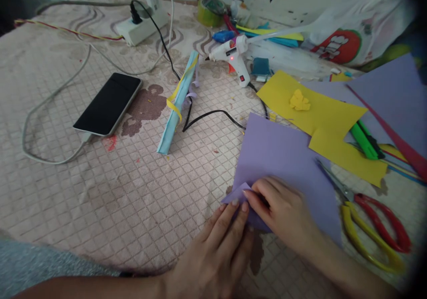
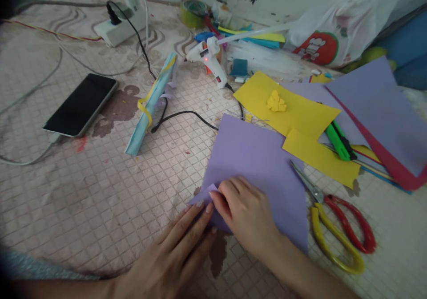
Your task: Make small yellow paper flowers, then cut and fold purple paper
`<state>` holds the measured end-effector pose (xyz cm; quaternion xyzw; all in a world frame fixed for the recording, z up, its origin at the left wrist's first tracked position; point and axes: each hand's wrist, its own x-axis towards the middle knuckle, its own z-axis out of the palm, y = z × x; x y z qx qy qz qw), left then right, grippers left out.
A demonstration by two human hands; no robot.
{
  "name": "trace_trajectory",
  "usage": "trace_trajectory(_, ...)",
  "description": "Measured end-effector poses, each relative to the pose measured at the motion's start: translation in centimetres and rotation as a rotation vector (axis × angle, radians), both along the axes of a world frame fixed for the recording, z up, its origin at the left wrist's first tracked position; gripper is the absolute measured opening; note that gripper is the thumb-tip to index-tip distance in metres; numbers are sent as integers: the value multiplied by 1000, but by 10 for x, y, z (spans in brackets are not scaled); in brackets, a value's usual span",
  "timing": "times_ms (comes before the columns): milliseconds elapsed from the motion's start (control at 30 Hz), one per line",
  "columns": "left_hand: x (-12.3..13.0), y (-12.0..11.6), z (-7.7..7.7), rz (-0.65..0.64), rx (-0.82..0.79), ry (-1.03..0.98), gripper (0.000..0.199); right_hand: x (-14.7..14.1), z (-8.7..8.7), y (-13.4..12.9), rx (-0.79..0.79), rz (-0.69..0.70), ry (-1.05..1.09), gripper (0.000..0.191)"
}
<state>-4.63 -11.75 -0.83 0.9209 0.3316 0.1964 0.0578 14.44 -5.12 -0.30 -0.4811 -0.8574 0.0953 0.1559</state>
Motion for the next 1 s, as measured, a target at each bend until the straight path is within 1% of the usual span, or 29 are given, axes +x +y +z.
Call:
trace_trajectory(333, 0, 3, 2, 4, -4, 63, 44, 1, -1, 1, -46, -25, 13, 26)
trace_trajectory(833, 1, 3, 4, -12, -15, 98, 48, -1, -1, 2, -14, -34, -8, 28)
trace_trajectory(1000, -1, 1, 4, 30, -22, 109, 47, -2, -3, 2, -3, -27, -24, 28)
